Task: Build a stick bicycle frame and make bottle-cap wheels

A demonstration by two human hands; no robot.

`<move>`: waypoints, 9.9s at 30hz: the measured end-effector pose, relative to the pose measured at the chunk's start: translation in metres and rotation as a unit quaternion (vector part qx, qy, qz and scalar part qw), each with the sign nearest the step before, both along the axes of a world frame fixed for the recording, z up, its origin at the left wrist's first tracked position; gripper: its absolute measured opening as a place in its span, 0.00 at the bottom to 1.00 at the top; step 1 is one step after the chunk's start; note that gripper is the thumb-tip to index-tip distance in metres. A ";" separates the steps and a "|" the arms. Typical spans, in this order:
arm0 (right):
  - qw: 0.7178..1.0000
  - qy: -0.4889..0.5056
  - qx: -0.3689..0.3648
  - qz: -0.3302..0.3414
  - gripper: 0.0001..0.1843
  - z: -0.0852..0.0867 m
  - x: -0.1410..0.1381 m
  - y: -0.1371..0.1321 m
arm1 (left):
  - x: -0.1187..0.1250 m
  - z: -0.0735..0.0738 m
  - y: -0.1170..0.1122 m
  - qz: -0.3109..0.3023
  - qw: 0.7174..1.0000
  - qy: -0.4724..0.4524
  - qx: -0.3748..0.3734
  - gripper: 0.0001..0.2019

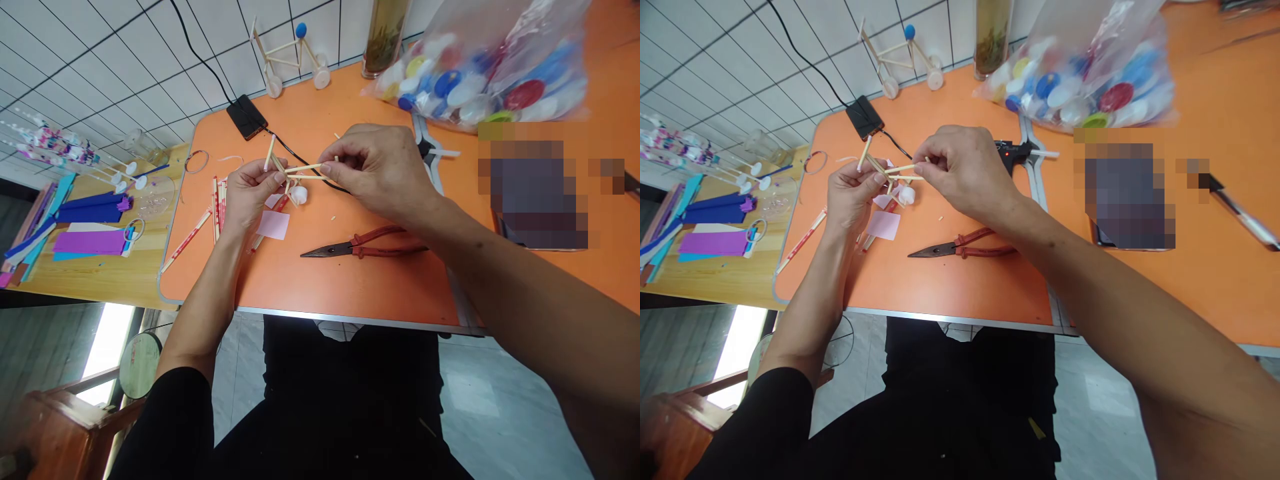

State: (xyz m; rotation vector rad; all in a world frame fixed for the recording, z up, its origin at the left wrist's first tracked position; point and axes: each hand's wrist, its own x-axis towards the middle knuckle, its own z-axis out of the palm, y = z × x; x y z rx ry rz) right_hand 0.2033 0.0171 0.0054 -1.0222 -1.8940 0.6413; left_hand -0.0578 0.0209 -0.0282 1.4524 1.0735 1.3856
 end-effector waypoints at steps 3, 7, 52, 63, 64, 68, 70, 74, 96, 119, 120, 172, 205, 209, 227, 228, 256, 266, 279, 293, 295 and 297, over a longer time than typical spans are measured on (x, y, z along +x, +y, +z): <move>1.000 0.002 -0.004 0.002 0.05 0.000 0.000 0.000 | 0.000 0.000 0.000 0.005 1.000 0.005 -0.007 0.18; 0.999 0.028 -0.024 0.004 0.07 -0.001 -0.001 0.002 | 0.002 0.001 0.000 0.011 1.000 0.003 -0.011 0.17; 0.985 0.128 -0.110 0.030 0.06 0.003 0.004 0.001 | 0.004 0.001 0.000 0.022 0.999 0.000 -0.035 0.14; 0.984 0.139 -0.112 -0.007 0.10 -0.002 -0.001 0.004 | 0.001 0.000 0.001 0.022 0.999 0.005 -0.038 0.16; 0.984 0.140 -0.113 -0.009 0.10 -0.003 -0.001 0.005 | 0.001 0.000 0.000 0.024 0.999 0.006 -0.036 0.16; 0.987 0.122 -0.106 -0.008 0.14 -0.008 0.000 0.007 | 0.002 0.000 0.000 0.031 0.999 0.006 -0.041 0.17; 0.988 0.116 -0.098 -0.011 0.15 -0.008 0.000 0.006 | 0.003 0.001 -0.001 0.026 0.999 0.001 -0.046 0.17; 0.991 0.099 -0.086 -0.018 0.15 -0.004 0.000 0.002 | 0.004 0.000 -0.002 0.011 0.999 -0.001 -0.046 0.16; 0.997 0.064 -0.031 -0.031 0.10 -0.016 -0.005 0.006 | 0.007 -0.005 0.000 -0.002 0.998 -0.058 -0.028 0.22; 0.992 0.091 -0.081 -0.022 0.12 -0.018 -0.004 0.011 | 0.009 -0.005 -0.001 0.024 0.997 -0.054 -0.052 0.20; 0.990 0.102 -0.094 -0.016 0.13 -0.017 -0.004 0.011 | 0.008 -0.005 0.000 0.027 0.997 -0.049 -0.057 0.19; 0.989 0.101 -0.107 -0.010 0.14 -0.033 0.003 0.021 | 0.012 -0.003 -0.005 0.066 0.998 0.012 -0.005 0.12; 0.988 0.128 -0.092 -0.004 0.16 -0.043 0.005 0.023 | 0.009 -0.015 0.000 0.055 0.996 0.043 0.059 0.17; 0.989 0.122 -0.085 -0.003 0.17 -0.045 0.005 0.023 | 0.008 -0.013 -0.001 0.045 0.997 0.042 0.054 0.17; 1.000 0.020 -0.010 0.001 0.13 -0.028 0.009 0.009 | 0.011 -0.004 -0.003 0.047 0.996 0.041 0.070 0.19; 1.000 0.022 -0.009 0.001 0.14 -0.029 0.009 0.009 | 0.012 -0.003 -0.004 0.045 0.996 0.042 0.072 0.18; 0.999 0.043 -0.032 0.002 0.13 -0.030 0.007 0.009 | 0.007 -0.005 -0.002 0.059 0.995 0.065 0.040 0.19; 0.998 0.046 -0.034 0.005 0.14 -0.031 0.005 0.010 | 0.008 0.007 -0.005 0.066 0.996 0.065 0.006 0.08; 0.999 0.036 -0.018 -0.005 0.14 -0.033 0.003 0.013 | 0.013 0.011 -0.011 0.030 0.995 0.086 0.035 0.04; 0.998 0.048 -0.032 -0.009 0.10 -0.030 0.003 0.011 | -0.003 0.022 -0.012 -0.005 0.994 0.110 -0.015 0.08; 0.998 0.051 -0.032 -0.008 0.10 -0.031 0.002 0.012 | -0.004 0.022 -0.012 -0.013 0.993 0.116 -0.010 0.08; 0.998 0.052 -0.032 -0.009 0.11 -0.033 0.002 0.013 | -0.005 0.021 -0.011 -0.022 0.992 0.121 -0.010 0.08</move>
